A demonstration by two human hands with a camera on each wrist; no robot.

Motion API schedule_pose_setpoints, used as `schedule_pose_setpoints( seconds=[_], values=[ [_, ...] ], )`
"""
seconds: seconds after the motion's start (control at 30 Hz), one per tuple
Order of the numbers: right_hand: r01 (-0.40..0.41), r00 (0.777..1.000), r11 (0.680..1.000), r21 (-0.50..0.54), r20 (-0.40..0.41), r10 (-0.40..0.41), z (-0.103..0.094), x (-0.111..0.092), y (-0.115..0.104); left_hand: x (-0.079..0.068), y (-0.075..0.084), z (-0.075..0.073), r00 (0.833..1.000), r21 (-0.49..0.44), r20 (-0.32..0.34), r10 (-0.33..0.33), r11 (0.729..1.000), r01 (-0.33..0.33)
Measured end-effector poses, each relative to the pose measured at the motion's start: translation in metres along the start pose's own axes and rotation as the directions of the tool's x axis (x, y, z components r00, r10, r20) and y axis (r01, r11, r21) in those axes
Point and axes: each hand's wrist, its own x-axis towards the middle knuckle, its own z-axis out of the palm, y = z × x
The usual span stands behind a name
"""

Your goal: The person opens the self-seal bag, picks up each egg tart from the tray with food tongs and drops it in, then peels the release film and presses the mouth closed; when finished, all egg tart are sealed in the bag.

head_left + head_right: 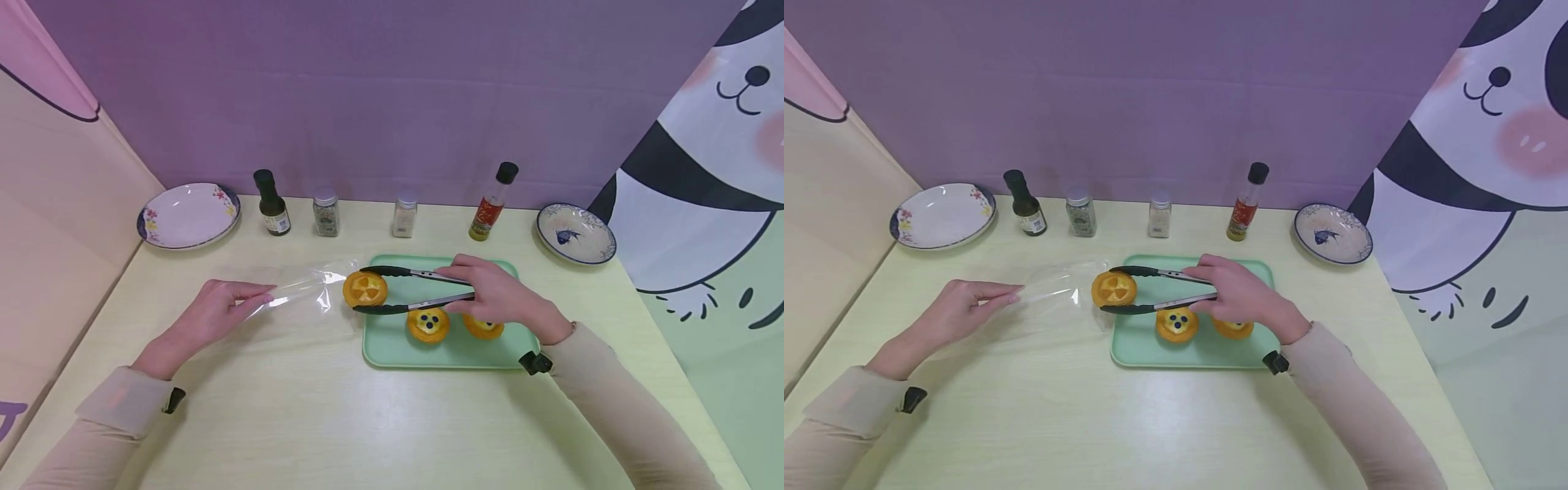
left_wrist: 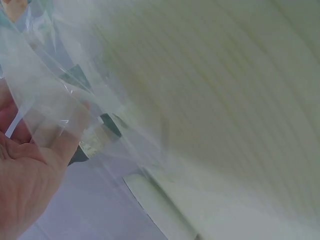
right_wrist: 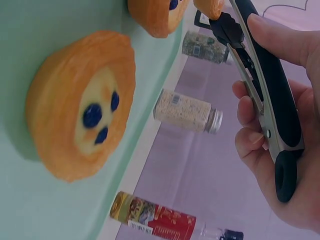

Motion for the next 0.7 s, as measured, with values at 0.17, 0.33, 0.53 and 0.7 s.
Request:
schedule_pose_setpoints(
  seconds=[0.17,0.33,0.53,0.7],
  values=[
    [0.012,1.0,1.0,0.0,0.021,-0.012,0.004,0.01,-0.003,0.002,0.0,0.0,1.0,0.001,-0.016,0.013,1.0,-0.013],
    [0.057,0.998,0.998,0.004,0.014,-0.057,0.006,0.019,-0.005,0.002,0.001,0.0,0.999,0.005,-0.025,0.021,1.0,-0.021],
    [0.061,0.998,0.998,0.001,0.033,-0.061,0.006,0.028,-0.009,0.003,0.003,0.001,0.999,0.013,-0.031,0.03,0.999,-0.03],
    [0.069,0.996,0.998,0.015,0.053,-0.07,0.01,0.037,-0.013,0.004,0.005,0.002,0.998,0.03,-0.039,0.048,0.998,-0.047]
  ],
)
